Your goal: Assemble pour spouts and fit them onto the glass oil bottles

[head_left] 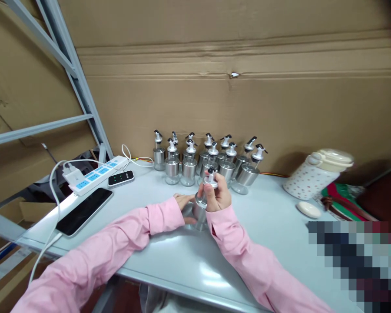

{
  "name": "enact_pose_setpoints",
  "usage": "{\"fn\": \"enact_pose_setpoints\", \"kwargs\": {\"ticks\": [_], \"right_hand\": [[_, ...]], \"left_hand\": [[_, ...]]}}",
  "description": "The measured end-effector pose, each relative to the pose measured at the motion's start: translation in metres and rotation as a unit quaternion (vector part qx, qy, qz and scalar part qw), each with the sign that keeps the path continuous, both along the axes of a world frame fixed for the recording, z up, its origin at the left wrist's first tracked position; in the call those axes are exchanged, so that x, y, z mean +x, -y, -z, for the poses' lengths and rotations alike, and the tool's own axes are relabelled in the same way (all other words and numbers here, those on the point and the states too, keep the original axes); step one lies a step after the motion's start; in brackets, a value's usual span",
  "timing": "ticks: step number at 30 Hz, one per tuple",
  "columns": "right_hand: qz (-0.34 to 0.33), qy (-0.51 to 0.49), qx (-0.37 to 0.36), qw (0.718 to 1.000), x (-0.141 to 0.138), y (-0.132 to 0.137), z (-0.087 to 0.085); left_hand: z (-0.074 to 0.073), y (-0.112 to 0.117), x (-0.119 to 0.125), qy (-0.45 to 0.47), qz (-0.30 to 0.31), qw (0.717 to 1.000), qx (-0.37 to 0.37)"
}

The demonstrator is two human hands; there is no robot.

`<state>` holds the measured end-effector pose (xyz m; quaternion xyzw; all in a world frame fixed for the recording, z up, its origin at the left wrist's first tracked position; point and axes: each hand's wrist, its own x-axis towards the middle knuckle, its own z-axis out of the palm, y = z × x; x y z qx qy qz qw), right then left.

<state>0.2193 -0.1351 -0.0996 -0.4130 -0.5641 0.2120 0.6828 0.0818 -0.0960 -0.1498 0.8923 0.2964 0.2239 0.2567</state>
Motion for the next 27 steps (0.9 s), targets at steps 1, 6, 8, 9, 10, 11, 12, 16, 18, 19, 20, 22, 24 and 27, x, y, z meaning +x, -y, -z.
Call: {"fn": "enact_pose_setpoints", "kwargs": {"ticks": [1,6,8,9,10,11,12,16,18,19,20,22,24,27], "right_hand": [[0.001,0.004,-0.001,1.0,0.0,0.001,-0.001],[-0.002,0.02,-0.009,1.0,0.002,0.004,-0.004],[-0.021,0.004,-0.021,1.0,0.002,0.006,-0.006],[-0.041,-0.011,-0.028,0.999,0.002,0.007,-0.009],[-0.068,-0.032,-0.036,0.997,0.002,0.008,-0.012],[-0.103,-0.059,-0.048,0.992,0.003,0.009,-0.017],[-0.141,-0.091,-0.063,0.984,0.003,0.01,-0.021],[-0.21,-0.198,-0.086,0.954,0.009,0.013,-0.036],[-0.167,-0.212,-0.062,0.961,0.017,0.01,-0.037],[-0.136,-0.216,-0.051,0.965,0.023,0.008,-0.034],[-0.106,-0.22,-0.047,0.969,0.03,0.005,-0.031],[-0.055,-0.234,-0.051,0.969,0.046,-0.002,-0.022],[-0.016,-0.241,-0.057,0.969,0.061,-0.009,-0.013],[0.022,-0.236,-0.057,0.97,0.075,-0.016,-0.003]], "left_hand": [[0.0,0.002,0.0,0.026,0.005,1.0,-0.012],[0.004,0.007,0.004,0.06,0.015,0.997,-0.05],[0.008,0.007,0.004,0.067,0.011,0.996,-0.052],[0.01,0.007,0.003,0.073,0.009,0.996,-0.052],[0.012,0.006,0.003,0.079,0.007,0.996,-0.051],[0.014,0.006,0.002,0.088,0.007,0.995,-0.049],[0.016,0.006,0.001,0.098,0.007,0.994,-0.046],[0.021,0.006,0.0,0.134,-0.005,0.991,0.006],[0.02,0.003,-0.001,0.166,-0.036,0.983,0.067],[0.019,0.001,-0.002,0.186,-0.06,0.976,0.097],[0.017,-0.003,-0.004,0.206,-0.09,0.967,0.12],[0.013,-0.014,-0.011,0.235,-0.156,0.948,0.145],[0.009,-0.028,-0.022,0.254,-0.222,0.929,0.15],[0.004,-0.051,-0.044,0.279,-0.327,0.891,0.143]]}}
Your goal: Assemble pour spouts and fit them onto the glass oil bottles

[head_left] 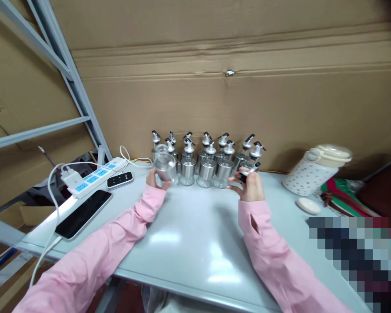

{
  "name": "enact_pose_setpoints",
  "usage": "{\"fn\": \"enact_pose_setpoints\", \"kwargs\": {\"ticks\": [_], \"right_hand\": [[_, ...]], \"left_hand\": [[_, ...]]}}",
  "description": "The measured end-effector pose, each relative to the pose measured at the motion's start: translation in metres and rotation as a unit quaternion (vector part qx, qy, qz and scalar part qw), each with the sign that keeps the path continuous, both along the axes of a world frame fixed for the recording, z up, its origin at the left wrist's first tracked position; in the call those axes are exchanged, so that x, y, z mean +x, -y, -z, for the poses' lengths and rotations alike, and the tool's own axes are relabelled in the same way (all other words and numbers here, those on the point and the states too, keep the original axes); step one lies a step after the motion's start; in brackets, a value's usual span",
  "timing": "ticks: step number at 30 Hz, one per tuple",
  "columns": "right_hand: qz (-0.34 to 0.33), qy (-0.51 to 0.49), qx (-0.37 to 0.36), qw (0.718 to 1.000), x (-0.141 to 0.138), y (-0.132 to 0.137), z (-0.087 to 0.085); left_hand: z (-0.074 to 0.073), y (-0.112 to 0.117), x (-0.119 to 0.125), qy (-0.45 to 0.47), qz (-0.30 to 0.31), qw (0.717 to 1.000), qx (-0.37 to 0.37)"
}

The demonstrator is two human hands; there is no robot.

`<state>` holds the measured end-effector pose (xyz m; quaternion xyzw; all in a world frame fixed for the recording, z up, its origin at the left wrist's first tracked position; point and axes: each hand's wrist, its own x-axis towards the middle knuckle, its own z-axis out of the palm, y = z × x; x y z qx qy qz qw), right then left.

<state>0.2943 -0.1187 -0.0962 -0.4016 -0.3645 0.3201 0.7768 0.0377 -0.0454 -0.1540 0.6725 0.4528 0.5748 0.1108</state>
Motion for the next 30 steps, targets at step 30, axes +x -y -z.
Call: {"fn": "enact_pose_setpoints", "kwargs": {"ticks": [30], "right_hand": [[-0.034,0.175,-0.004,0.984,-0.012,-0.003,0.023]], "left_hand": [[0.013,-0.054,-0.017,0.001,-0.107,0.99,-0.091]]}}
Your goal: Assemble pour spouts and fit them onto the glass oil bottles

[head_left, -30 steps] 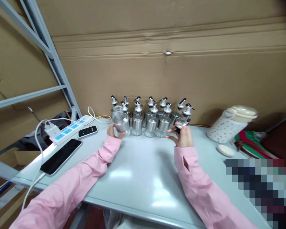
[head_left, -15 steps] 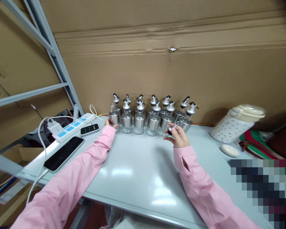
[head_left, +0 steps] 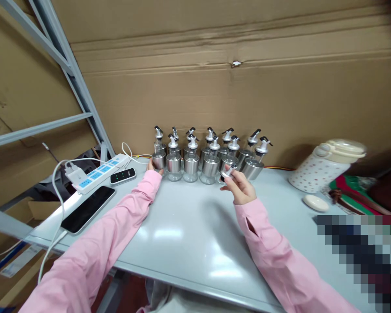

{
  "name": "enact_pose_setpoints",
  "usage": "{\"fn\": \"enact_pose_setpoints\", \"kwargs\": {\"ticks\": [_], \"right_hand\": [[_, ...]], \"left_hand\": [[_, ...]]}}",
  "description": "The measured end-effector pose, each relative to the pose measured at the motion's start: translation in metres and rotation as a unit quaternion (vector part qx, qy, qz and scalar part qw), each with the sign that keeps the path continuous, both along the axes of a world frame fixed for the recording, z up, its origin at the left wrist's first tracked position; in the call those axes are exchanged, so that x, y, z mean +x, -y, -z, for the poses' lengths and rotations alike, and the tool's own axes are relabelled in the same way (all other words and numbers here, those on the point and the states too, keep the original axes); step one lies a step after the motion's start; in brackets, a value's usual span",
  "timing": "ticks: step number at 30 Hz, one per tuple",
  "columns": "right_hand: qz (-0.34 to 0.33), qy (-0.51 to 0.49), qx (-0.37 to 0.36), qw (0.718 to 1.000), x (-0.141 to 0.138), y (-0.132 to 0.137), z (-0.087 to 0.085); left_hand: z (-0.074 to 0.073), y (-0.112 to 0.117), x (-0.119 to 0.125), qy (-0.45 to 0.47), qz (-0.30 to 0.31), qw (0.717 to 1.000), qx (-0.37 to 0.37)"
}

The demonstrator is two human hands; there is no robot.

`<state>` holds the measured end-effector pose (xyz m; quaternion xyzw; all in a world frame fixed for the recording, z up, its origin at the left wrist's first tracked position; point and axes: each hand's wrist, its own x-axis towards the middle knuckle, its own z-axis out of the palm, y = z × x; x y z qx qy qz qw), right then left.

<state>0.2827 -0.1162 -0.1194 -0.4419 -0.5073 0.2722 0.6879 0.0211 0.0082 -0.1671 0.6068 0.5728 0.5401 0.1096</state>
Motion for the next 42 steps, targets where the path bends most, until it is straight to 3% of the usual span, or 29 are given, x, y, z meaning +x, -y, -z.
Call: {"fn": "enact_pose_setpoints", "kwargs": {"ticks": [3,6,11,15,17,20,24,27,29,32,34,38,42], "right_hand": [[0.008,0.072,0.011,0.997,-0.002,0.004,-0.004],[0.025,0.198,0.048,0.979,-0.004,0.012,-0.008],[0.053,0.386,0.134,0.911,-0.015,0.025,-0.005],[0.113,0.492,0.159,0.848,-0.025,0.032,0.003],[0.127,0.506,0.165,0.837,-0.027,0.033,0.004],[0.082,0.5,0.193,0.84,-0.023,0.031,0.001],[0.054,0.517,0.238,0.821,-0.011,0.024,-0.004],[0.067,0.494,0.23,0.836,-0.008,0.02,-0.003],[0.039,0.479,0.231,0.846,-0.01,0.019,-0.002],[-0.006,0.476,0.246,0.844,-0.016,0.019,0.001],[-0.002,0.477,0.258,0.84,-0.019,0.021,0.001],[0.036,0.528,0.271,0.804,-0.021,0.026,-0.004],[0.069,0.591,0.309,0.742,-0.021,0.026,-0.008]], "left_hand": [[-0.013,0.016,0.0,-0.029,0.015,0.998,0.05],[-0.018,0.038,0.017,-0.072,0.077,0.99,0.089],[-0.001,0.091,0.073,-0.141,0.235,0.957,0.097],[0.008,0.117,0.093,-0.167,0.253,0.95,0.069],[0.006,0.119,0.092,-0.175,0.249,0.951,0.054],[0.001,0.118,0.086,-0.181,0.26,0.947,0.048],[-0.003,0.12,0.081,-0.187,0.283,0.939,0.05],[-0.004,0.123,0.079,-0.192,0.299,0.934,0.049],[-0.003,0.123,0.078,-0.199,0.313,0.927,0.047],[-0.003,0.122,0.077,-0.211,0.338,0.916,0.039],[-0.002,0.12,0.079,-0.221,0.334,0.916,0.004],[0.001,0.117,0.084,-0.267,0.311,0.91,-0.069],[0.005,0.118,0.088,-0.282,0.33,0.899,-0.066]]}}
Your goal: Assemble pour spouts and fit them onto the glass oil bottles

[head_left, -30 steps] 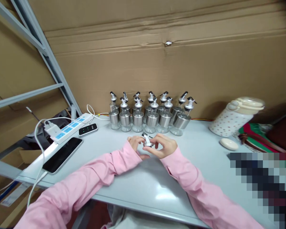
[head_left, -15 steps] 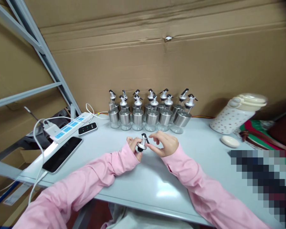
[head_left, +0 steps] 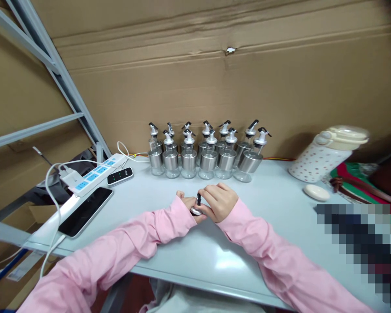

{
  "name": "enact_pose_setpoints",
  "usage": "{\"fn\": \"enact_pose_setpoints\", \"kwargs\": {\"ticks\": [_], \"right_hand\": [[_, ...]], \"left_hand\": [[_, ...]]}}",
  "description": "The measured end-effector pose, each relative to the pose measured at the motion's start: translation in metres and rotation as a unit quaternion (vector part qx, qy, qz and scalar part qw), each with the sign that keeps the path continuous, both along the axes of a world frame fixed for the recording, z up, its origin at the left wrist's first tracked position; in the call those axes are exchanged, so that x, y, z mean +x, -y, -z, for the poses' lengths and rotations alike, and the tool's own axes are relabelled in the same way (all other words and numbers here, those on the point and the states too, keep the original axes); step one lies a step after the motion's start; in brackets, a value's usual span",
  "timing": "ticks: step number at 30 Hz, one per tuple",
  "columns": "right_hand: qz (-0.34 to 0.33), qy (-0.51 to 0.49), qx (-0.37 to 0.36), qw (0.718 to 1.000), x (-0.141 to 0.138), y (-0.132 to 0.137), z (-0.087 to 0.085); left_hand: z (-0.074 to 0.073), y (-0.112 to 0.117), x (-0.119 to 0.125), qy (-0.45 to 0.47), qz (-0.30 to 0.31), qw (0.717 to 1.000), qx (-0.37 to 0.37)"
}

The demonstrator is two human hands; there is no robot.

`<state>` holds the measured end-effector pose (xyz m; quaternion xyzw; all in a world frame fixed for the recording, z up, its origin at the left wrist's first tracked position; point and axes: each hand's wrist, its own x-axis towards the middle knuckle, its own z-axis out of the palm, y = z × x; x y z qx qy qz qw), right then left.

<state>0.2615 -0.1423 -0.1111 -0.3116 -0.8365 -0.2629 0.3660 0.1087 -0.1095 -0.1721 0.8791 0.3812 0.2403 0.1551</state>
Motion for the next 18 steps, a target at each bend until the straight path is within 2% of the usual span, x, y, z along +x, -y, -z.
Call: {"fn": "enact_pose_setpoints", "kwargs": {"ticks": [3,12,18], "right_hand": [[0.005,0.019,0.035,0.999,0.0,-0.003,0.0],[-0.004,0.043,0.063,0.997,0.0,0.002,-0.003],[-0.016,0.041,0.088,0.995,0.001,0.004,-0.003]], "left_hand": [[0.002,0.001,0.0,-0.001,0.009,1.0,0.004],[0.008,0.005,0.0,0.001,0.051,0.998,0.023],[-0.002,0.01,-0.002,-0.014,0.095,0.995,0.038]]}}
